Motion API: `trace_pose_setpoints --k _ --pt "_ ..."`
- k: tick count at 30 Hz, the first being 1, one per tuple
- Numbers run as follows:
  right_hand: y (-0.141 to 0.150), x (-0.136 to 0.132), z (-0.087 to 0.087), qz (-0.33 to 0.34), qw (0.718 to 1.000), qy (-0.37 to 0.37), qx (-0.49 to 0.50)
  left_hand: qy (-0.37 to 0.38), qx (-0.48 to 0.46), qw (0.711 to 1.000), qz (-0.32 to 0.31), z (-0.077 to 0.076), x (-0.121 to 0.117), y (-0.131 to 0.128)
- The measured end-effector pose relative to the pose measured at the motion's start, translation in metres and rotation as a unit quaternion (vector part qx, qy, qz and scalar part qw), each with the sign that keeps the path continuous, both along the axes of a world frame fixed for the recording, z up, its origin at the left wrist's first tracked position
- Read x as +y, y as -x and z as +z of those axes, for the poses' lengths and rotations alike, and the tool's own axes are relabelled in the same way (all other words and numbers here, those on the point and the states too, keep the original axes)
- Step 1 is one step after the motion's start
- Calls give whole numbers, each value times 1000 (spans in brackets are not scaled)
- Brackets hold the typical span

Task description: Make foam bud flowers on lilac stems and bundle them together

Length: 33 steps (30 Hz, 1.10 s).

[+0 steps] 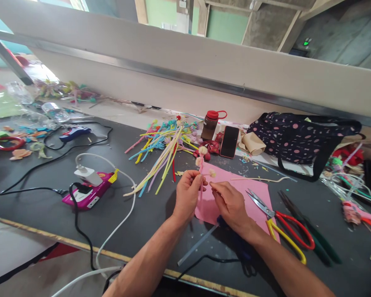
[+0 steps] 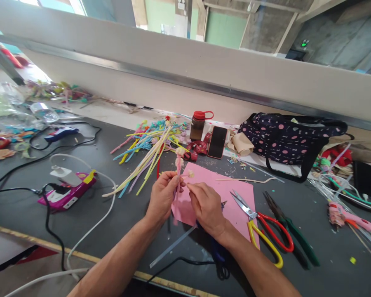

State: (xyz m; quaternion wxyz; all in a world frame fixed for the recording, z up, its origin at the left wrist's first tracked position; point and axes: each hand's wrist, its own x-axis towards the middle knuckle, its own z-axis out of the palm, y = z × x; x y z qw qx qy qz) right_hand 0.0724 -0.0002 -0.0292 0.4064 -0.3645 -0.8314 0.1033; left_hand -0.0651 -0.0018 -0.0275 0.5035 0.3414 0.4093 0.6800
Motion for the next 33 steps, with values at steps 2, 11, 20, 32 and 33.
trace_pose_setpoints --k 2,11,20,32,33 --pt "1 -1 4 26 992 112 59 -13 35 999 8 2 -2 1" --pt "5 2 10 16 925 281 255 -35 165 985 -32 4 -13 -9" --pt "19 -2 2 53 668 522 527 -62 336 939 45 5 -16 -8" --pt "17 7 7 19 702 465 538 10 131 989 -67 10 -12 -9" --pt "16 8 7 23 705 466 534 33 82 992 -89 10 -11 -8"
